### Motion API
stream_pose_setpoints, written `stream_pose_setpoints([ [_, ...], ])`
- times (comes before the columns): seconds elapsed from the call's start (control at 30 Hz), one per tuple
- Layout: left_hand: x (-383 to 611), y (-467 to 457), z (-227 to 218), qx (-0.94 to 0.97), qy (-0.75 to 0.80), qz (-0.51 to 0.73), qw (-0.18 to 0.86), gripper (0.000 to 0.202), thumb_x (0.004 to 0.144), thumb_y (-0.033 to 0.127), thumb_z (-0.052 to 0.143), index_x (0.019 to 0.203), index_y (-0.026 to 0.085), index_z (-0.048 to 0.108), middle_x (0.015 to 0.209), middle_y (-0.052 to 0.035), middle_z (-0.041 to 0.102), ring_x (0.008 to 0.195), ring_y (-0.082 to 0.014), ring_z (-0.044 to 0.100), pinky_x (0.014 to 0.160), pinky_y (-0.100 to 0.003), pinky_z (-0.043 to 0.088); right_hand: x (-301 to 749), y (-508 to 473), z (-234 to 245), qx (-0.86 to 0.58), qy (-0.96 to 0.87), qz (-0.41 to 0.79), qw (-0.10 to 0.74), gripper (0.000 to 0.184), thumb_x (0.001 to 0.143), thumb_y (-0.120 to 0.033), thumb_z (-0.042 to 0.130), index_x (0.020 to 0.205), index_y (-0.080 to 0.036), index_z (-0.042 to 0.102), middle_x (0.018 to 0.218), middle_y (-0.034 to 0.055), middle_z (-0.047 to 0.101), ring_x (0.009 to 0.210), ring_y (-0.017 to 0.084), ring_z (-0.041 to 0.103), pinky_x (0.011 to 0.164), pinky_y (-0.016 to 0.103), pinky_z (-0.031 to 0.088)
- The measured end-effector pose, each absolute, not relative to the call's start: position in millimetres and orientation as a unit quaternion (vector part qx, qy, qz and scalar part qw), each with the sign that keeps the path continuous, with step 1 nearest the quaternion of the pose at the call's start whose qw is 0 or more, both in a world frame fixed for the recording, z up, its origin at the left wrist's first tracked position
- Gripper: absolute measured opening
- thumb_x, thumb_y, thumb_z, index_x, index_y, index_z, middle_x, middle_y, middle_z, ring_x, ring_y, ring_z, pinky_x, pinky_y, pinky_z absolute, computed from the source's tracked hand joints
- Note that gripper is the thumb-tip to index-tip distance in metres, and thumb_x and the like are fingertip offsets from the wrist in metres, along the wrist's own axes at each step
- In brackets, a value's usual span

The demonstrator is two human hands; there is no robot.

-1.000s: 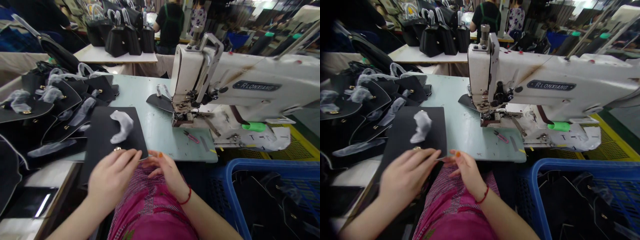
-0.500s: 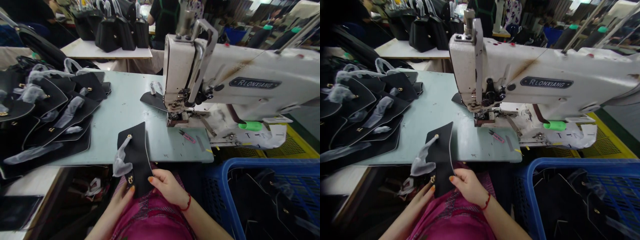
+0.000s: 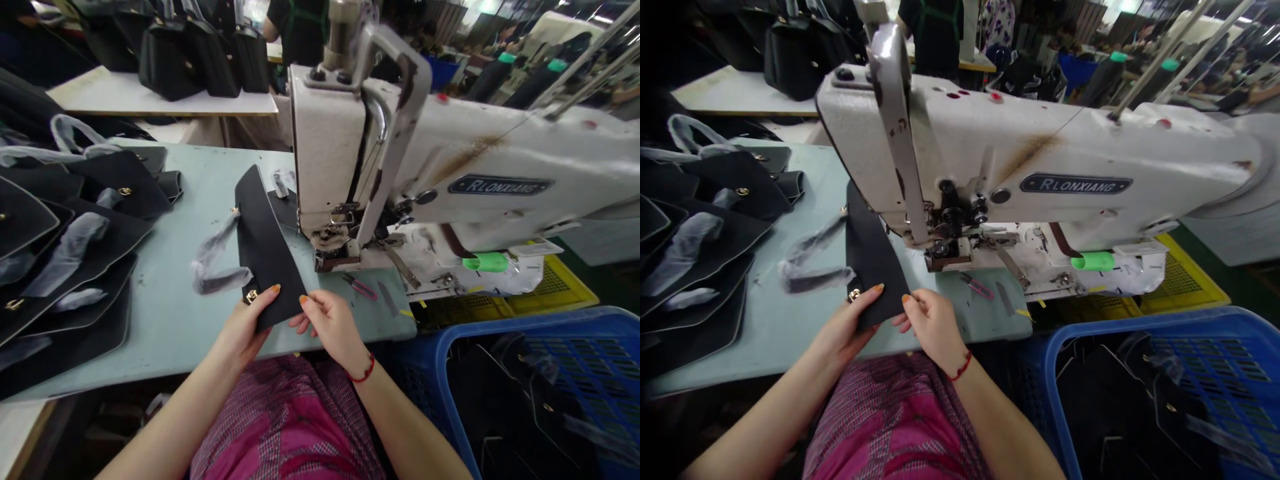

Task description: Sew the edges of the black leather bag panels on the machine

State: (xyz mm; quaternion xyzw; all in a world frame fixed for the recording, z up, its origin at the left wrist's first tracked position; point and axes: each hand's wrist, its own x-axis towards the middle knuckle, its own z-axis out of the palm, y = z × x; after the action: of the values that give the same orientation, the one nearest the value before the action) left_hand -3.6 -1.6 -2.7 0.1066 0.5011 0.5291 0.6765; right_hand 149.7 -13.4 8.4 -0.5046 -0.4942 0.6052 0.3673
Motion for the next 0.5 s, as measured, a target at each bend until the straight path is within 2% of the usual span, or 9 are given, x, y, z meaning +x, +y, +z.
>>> stream_pose_setpoints([
  [0.23,5,60,5,0.183,0.484,0.501,0.694,0.029,0.064,0.022,0.085,0.088,0.011,0.073,0.087,-0.0069,0.077,0.07,-0.015,0.07,0.067,-0.02,0.056,157,23,5,-0.529,-0.481,0.557,0.423,0.04,0.096,-0.043,0.048,0.069,-0.015,0.055,0.064,0.0064,0.071,0.049,0.01,0.06,0.045,0.017,0.038],
  [0.5,1,84,-9,0.221,0.497,0.475,0.692,0.03,0.063,0.021,0.084,0.09,0.012,0.073,0.09,-0.0062,0.076,0.069,-0.0146,0.068,0.063,-0.02,0.054,151,32,-1,-0.541,-0.45,0.542,0.459,0.046,0.096,-0.049,0.048,0.069,-0.015,0.06,0.057,0.0045,0.068,0.044,0.009,0.057,0.043,0.018,0.035],
])
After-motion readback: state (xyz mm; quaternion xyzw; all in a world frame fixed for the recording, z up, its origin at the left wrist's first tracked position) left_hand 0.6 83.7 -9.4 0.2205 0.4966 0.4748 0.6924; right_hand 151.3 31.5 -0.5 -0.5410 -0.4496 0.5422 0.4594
